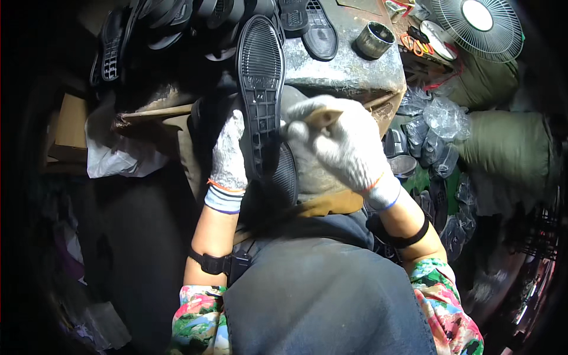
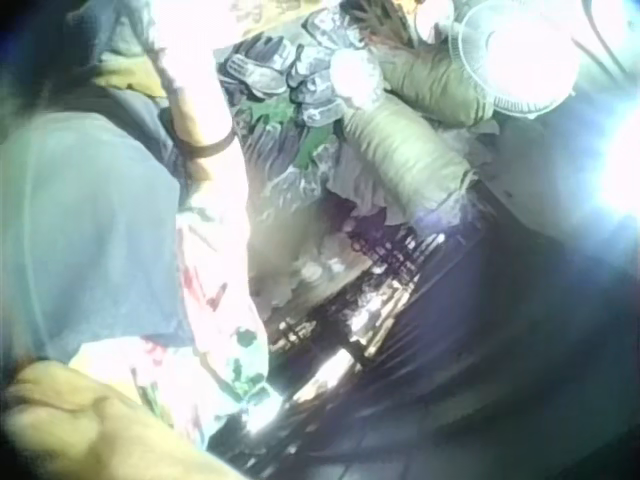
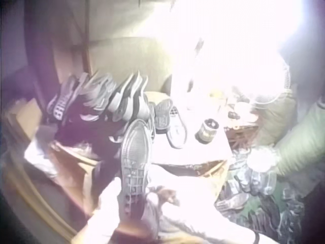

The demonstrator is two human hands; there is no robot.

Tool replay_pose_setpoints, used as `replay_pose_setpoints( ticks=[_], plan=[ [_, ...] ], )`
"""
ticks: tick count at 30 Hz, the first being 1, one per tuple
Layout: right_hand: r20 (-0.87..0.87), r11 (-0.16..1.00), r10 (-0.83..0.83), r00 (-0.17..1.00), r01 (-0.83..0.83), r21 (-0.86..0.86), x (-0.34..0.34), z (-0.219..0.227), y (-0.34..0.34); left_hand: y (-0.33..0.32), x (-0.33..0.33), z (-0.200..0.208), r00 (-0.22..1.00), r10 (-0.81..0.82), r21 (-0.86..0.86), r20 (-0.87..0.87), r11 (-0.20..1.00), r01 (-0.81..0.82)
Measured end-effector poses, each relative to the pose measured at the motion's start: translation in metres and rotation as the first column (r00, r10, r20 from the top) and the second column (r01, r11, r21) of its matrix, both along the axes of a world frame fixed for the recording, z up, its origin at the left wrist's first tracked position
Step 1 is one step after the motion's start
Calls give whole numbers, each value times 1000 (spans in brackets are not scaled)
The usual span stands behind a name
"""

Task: Applying glue or primer to the bottom of black shoe soles using a brush and a liquid container.

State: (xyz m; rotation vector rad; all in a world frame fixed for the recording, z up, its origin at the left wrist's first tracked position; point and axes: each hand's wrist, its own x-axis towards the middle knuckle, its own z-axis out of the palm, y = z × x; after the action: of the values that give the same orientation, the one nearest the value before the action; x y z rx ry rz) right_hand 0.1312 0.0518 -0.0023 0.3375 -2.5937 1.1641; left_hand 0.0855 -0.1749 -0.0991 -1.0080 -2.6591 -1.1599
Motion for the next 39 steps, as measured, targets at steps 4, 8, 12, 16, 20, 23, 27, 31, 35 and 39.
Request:
replay_pose_setpoints(
  ticks=[4, 8, 12, 16, 20, 23, 27, 31, 35, 39],
  plan=[
    [-61, 985, -152, 987, 145, -97, -15, -1, 4, 0, -3, -24, 950, -84, 199, 300, 980, 24],
    [-128, 980, -182, 975, 169, -106, -19, 1, 12, 4, 9, -20, 536, -411, 667, 737, 567, -483],
    [-152, 983, -185, 971, 184, -19, -9, 11, 20, -20, 13, -18, 140, -914, 765, 382, 227, -603],
    [-196, 976, -156, 968, 181, 119, 5, 12, 32, -30, 30, 11, 70, -784, 720, 616, 525, -453],
    [-291, 956, -137, 947, 203, 210, 11, 17, 41, -35, 38, 26, 942, -222, -259, -252, 953, 155],
    [-400, 902, -34, 916, 200, 382, 17, 27, 45, -33, 36, 44, 874, -254, -396, -413, 915, 79],
    [-354, 902, 114, 928, 52, 428, 13, 41, 33, -71, 53, 43, 720, -166, -488, -674, 832, -265],
    [-234, 906, 209, 949, -98, 412, 9, 44, 26, -75, 67, 18, 120, -319, -224, -940, 315, -922],
    [-446, 921, 18, 895, 159, 357, -8, -6, 72, -83, 69, 12, -104, -852, 369, -514, -110, -923],
    [-243, 980, -145, 959, 174, 99, -41, -21, 89, -109, 90, 3, 58, -986, 712, 158, 73, -698]
  ],
)
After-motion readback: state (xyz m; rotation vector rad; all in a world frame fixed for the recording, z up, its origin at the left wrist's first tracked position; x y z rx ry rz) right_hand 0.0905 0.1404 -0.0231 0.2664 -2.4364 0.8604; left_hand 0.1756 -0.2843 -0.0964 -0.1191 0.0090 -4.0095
